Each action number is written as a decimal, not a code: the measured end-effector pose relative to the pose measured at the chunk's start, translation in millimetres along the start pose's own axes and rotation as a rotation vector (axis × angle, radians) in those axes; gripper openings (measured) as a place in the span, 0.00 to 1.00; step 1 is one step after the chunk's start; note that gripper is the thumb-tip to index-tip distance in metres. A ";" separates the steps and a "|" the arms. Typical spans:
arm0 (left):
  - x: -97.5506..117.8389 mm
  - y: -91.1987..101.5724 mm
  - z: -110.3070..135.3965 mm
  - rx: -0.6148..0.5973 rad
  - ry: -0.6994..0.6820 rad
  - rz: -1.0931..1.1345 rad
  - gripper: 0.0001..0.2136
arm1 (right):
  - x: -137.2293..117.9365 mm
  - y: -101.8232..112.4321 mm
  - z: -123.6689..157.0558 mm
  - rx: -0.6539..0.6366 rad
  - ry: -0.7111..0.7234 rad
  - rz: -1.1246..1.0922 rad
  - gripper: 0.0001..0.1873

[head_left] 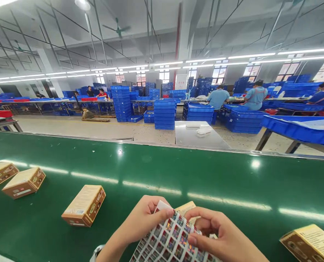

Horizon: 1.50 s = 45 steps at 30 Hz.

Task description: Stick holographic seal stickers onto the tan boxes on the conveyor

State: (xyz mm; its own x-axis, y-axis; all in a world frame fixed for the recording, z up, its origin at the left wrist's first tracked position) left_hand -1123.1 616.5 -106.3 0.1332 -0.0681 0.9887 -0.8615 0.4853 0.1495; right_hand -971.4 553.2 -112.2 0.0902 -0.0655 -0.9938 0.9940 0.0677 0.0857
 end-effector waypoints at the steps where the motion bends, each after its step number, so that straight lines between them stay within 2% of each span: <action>1: -2.9 -0.4 1.1 -0.005 0.013 0.022 0.20 | 3.4 -1.8 0.2 -0.009 -0.033 0.009 0.27; 5: -7.3 -3.4 4.0 -0.034 0.046 0.079 0.20 | 11.0 -7.6 -1.6 -0.030 -0.116 0.034 0.32; 12: -14.6 -3.4 -1.6 -0.024 0.108 0.014 0.16 | 27.3 2.0 -12.1 0.090 -0.083 0.149 0.24; 16: -20.1 -4.1 -6.1 0.000 0.096 -0.042 0.16 | 34.1 5.3 -14.1 0.117 -0.067 0.228 0.21; 22: -21.0 -1.7 -11.0 0.045 0.037 -0.061 0.15 | 32.6 5.3 -14.9 0.120 -0.056 0.240 0.20; 29: -11.8 -6.2 -9.8 0.026 -0.066 -0.132 0.14 | 26.4 7.0 -15.2 0.155 -0.083 0.152 0.18; 38: -18.6 -9.1 -7.7 0.037 -0.025 -0.242 0.16 | 22.7 2.9 -11.9 0.148 0.014 0.221 0.17; 42: -18.6 -1.6 -9.2 0.091 -0.029 -0.181 0.16 | 25.2 9.0 -11.7 0.165 -0.010 0.192 0.14; 45: -17.0 4.9 -10.8 0.138 -0.040 -0.147 0.16 | 26.3 15.3 -10.3 0.168 -0.066 0.155 0.15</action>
State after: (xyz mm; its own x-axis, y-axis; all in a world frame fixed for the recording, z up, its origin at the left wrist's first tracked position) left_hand -1124.4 629.5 -122.4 0.2451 -0.1653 0.9553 -0.8935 0.3438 0.2887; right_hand -954.4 562.8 -137.8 0.2410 -0.1325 -0.9614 0.9638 -0.0841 0.2531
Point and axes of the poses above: each hand's wrist, its own z-axis away from the middle knuckle, its own y-axis out of the back of the hand, x = y × z, the point moved 7 cm from there along -z, towards the middle knuckle, and after that the axes turned 14 degrees about x, right-handed, at the moved point
